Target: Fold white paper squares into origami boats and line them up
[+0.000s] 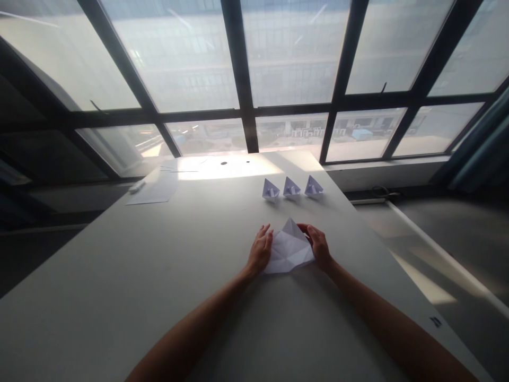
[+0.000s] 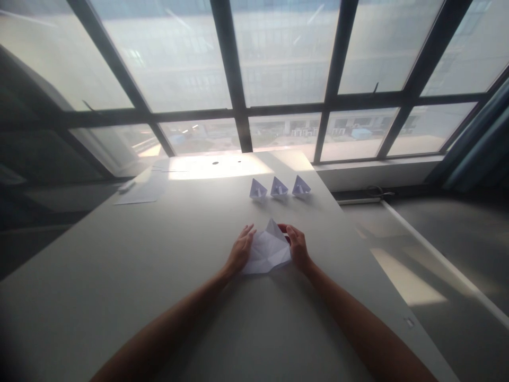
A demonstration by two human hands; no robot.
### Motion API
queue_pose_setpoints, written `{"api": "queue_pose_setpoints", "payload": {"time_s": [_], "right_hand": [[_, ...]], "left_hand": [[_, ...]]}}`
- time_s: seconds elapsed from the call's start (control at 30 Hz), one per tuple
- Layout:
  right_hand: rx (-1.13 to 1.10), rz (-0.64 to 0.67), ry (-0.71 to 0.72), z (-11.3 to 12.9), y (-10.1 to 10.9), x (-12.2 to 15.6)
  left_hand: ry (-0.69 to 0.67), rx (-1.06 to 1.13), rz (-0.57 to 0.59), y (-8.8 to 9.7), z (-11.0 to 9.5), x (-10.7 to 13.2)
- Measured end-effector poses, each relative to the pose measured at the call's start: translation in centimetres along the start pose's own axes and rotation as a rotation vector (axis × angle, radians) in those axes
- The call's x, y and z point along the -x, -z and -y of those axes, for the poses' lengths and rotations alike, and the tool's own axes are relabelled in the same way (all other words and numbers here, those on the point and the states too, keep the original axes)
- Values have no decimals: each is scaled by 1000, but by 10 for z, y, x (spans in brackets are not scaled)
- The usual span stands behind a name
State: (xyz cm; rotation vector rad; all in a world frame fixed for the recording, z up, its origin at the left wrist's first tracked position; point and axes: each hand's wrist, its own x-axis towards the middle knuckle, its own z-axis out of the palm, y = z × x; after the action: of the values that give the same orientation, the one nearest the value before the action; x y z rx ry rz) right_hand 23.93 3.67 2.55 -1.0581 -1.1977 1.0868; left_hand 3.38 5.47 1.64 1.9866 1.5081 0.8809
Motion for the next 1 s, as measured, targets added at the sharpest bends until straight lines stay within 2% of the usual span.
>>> {"api": "queue_pose_setpoints", "payload": {"time_s": [0.13,0.27,0.4,0.47,0.53,0.6,0.8,1.0], "right_hand": [[193,151,114,6,-9,9],[523,310,238,6,-18,15],[889,478,309,0,-26,21],[1026,530,333,-3,-28,23],[1090,551,344,-4,-29,24],[1111,549,346,-5,-29,24],[1078,511,340,-3,-28,24],[1030,429,393,5,-26,21]], "left_hand": [[73,322,-88,2,1,0],[106,473,-112,-1,6,-3],[171,419,-244,0,8,-6],[131,293,-339,3,6,-5],[44,139,-378,6,4,-3],[-42,13,-324,7,2,0],[-202,-301,113,-5,-1,8],[-281,-562,230,-8,0,12]]}}
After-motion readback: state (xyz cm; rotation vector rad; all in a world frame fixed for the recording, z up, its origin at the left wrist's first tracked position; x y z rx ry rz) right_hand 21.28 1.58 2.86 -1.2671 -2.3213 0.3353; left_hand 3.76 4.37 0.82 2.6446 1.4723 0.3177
